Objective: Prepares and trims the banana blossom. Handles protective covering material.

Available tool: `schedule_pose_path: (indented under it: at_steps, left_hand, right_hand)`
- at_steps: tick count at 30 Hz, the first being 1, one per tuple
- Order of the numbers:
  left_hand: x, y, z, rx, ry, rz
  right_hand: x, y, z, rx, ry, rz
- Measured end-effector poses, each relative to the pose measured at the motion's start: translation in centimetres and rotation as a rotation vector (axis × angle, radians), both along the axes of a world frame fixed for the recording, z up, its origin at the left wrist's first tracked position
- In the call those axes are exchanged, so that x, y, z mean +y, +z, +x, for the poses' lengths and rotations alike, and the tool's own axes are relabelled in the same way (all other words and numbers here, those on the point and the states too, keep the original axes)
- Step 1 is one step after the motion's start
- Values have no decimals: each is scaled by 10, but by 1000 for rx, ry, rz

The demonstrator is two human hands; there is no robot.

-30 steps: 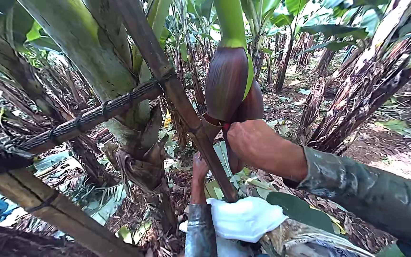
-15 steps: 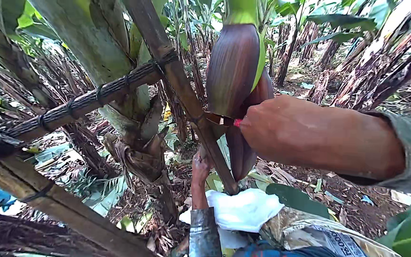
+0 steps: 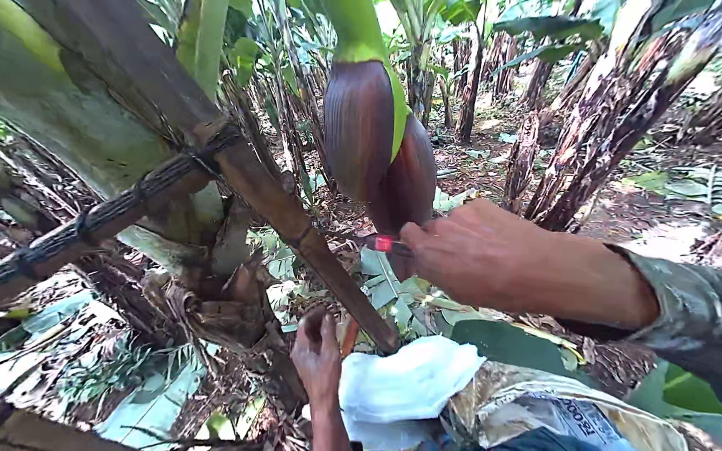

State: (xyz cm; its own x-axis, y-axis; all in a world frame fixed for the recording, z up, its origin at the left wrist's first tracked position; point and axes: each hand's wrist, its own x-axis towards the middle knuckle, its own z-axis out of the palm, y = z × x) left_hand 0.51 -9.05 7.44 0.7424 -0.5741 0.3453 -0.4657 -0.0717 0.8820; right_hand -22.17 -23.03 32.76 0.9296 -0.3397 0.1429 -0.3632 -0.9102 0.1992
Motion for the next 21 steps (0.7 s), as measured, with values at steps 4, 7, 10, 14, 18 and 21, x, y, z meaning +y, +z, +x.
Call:
schedule_pose_path:
  at_steps: [4, 7, 10, 14, 18, 21]
  left_hand:
    - [-15, 8, -108, 638, -546, -329]
    - [-76, -25, -145, 1218, -606, -254]
    - [-123, -43, -140, 1486, -412, -433]
    - [-138, -30, -132, 1508, -323, -696]
    - [-136, -42, -132, 1484, -345, -780]
    - [-134, -46, -135, 1475, -404, -791]
  right_hand:
    - [-41, -37, -49, -163, 87, 106]
    - [-57, -62, -69, -273, 107, 213]
    - [-62, -83, -80, -312, 117, 320]
    - [-67, -96, -87, -335, 118, 375]
    - [-80, -107, -71, -375, 163, 370]
    - [-96, -118, -50, -422, 214, 321]
